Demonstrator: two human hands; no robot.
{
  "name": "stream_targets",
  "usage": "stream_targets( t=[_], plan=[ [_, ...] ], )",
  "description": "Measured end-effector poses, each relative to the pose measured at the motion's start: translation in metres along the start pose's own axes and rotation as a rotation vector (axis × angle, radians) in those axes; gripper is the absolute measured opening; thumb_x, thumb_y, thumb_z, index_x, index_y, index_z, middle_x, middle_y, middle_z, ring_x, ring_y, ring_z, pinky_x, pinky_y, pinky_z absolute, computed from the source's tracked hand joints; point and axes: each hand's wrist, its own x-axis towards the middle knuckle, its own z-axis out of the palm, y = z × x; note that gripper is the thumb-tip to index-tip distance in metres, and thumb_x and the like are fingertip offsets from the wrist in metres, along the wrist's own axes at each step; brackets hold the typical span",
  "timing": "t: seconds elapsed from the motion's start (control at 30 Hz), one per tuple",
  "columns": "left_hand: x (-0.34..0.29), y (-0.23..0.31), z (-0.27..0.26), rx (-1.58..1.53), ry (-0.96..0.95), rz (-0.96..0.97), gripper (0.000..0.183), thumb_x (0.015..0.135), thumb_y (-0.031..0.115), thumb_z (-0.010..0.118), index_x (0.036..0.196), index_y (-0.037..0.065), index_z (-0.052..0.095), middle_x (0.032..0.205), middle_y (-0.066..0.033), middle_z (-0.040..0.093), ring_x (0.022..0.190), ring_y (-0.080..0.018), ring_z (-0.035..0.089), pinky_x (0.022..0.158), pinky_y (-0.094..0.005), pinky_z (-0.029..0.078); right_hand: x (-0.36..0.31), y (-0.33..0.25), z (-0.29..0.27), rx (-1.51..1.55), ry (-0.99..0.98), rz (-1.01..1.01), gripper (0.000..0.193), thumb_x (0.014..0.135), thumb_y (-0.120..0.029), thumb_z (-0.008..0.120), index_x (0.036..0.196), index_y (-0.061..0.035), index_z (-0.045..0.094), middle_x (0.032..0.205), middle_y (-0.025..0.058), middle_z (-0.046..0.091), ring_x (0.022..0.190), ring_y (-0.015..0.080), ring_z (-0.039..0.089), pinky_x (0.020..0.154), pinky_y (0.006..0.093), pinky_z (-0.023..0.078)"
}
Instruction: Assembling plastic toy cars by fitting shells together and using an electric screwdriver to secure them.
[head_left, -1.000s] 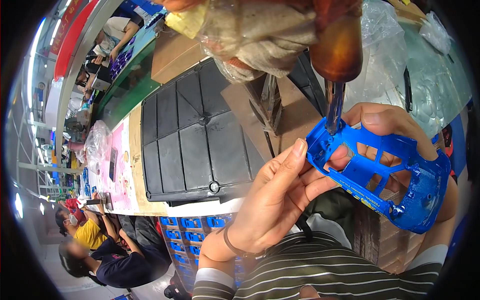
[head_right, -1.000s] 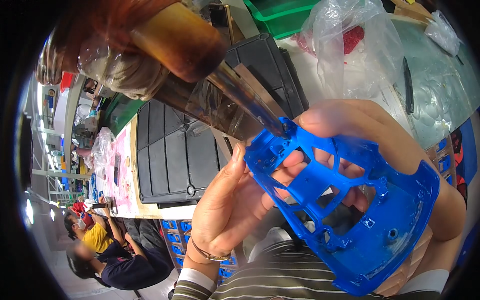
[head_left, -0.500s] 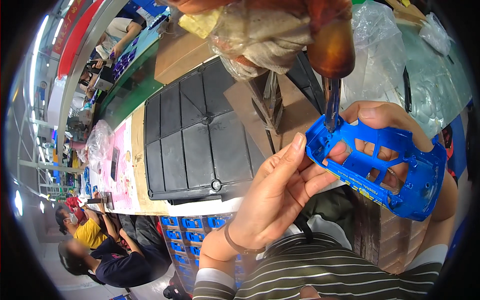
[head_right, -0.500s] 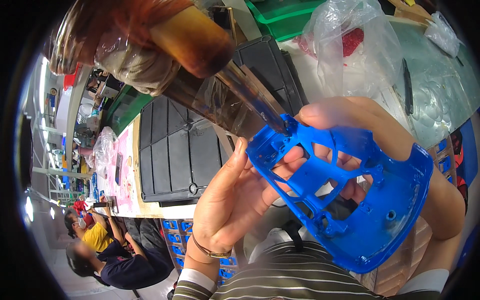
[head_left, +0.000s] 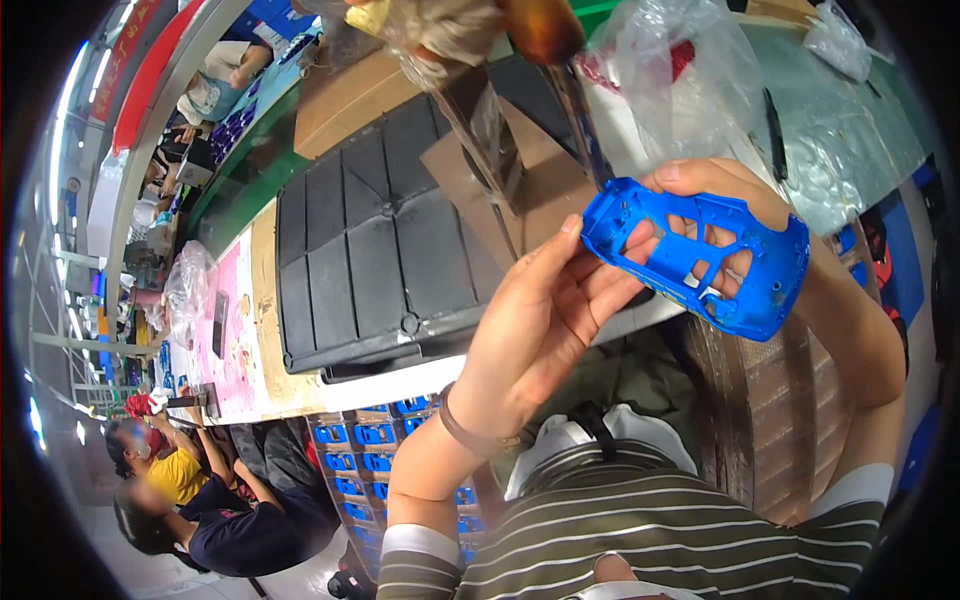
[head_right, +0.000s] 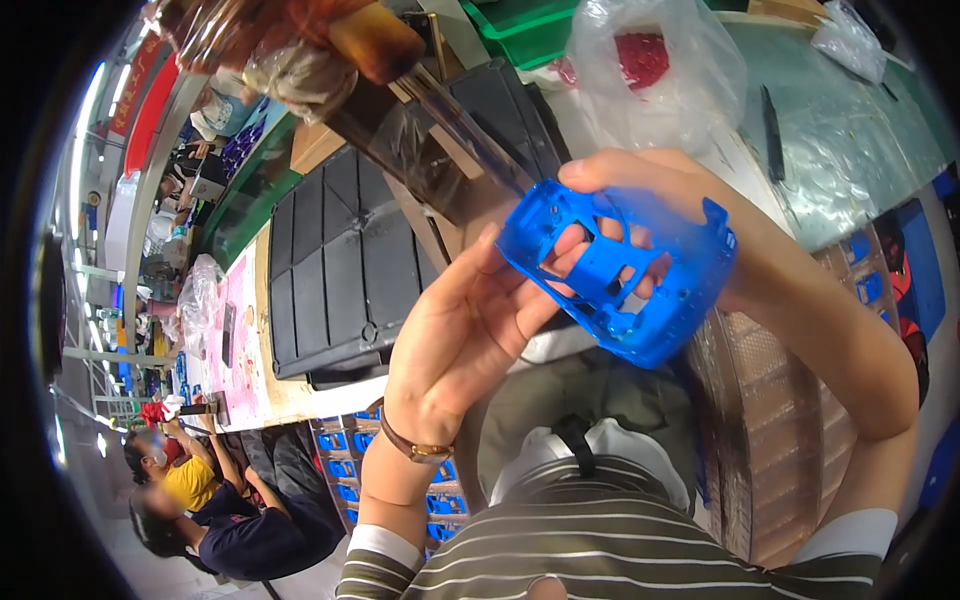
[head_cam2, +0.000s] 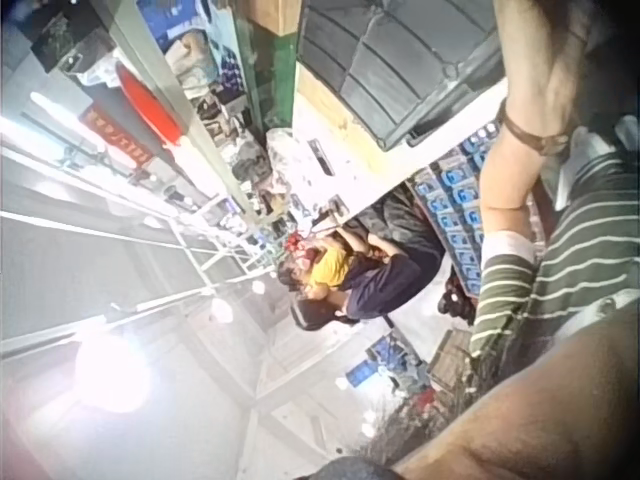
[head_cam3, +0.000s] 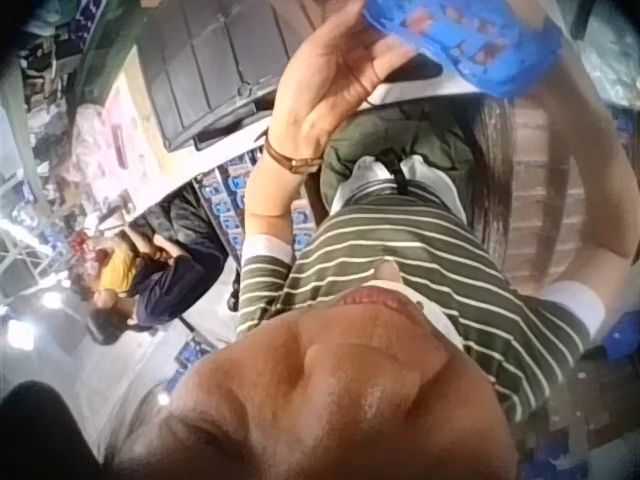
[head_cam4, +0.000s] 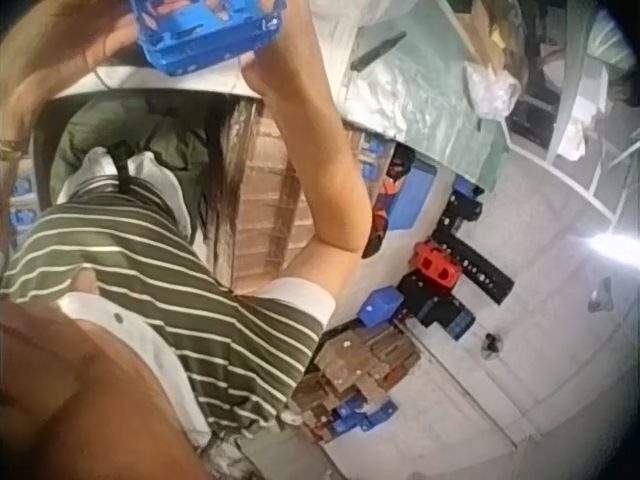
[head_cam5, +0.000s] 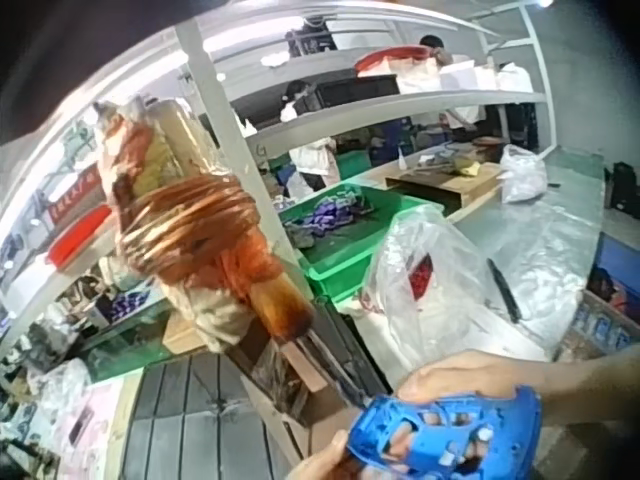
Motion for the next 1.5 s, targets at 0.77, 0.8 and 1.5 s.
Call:
stream_targets(
  t=[0.77, 0.8, 1.5],
  plan=[
    [-0.276, 0.112, -0.173, 1.625, 0.768, 1.248, 0.057, 0.080, -0.007, 0.051, 0.133, 0.003, 0.033, 0.124, -0.0089, 0.046, 0.115, -0.0186, 0.045, 0.097, -0.0311, 0.035, -0.122, 0.092, 0.027, -0.686, 0.078, -0.344, 0.038, 0.087, -0.019, 0.053, 0.117, 0.0031, 0.048, 0.072, 0.0032, 0.054, 0.060, 0.0069, 0.048, 0.053, 0.0194, 0.038],
    [-0.274, 0.121, -0.190, 1.887, 0.897, 1.152, 0.055, 0.079, -0.008, 0.050, 0.131, 0.003, 0.038, 0.125, -0.0107, 0.048, 0.117, -0.0228, 0.044, 0.099, -0.0333, 0.033, -0.121, 0.104, 0.006, -0.676, 0.097, -0.431, 0.037, 0.086, -0.020, 0.055, 0.116, 0.0015, 0.050, 0.071, 0.0021, 0.053, 0.059, 0.0076, 0.045, 0.054, 0.0214, 0.036],
    [-0.223, 0.048, -0.229, 2.225, 1.122, 1.138, 0.023, 0.078, 0.007, 0.059, 0.100, 0.006, 0.060, 0.101, -0.0142, 0.061, 0.091, -0.0264, 0.060, 0.073, -0.0340, 0.051, -0.341, 0.262, -0.503, -1.452, 1.339, 0.030, 0.034, 0.092, -0.024, 0.047, 0.120, -0.0049, 0.053, 0.115, 0.0145, 0.056, 0.086, 0.0210, 0.056, 0.073, 0.0257, 0.046]
  ],
)
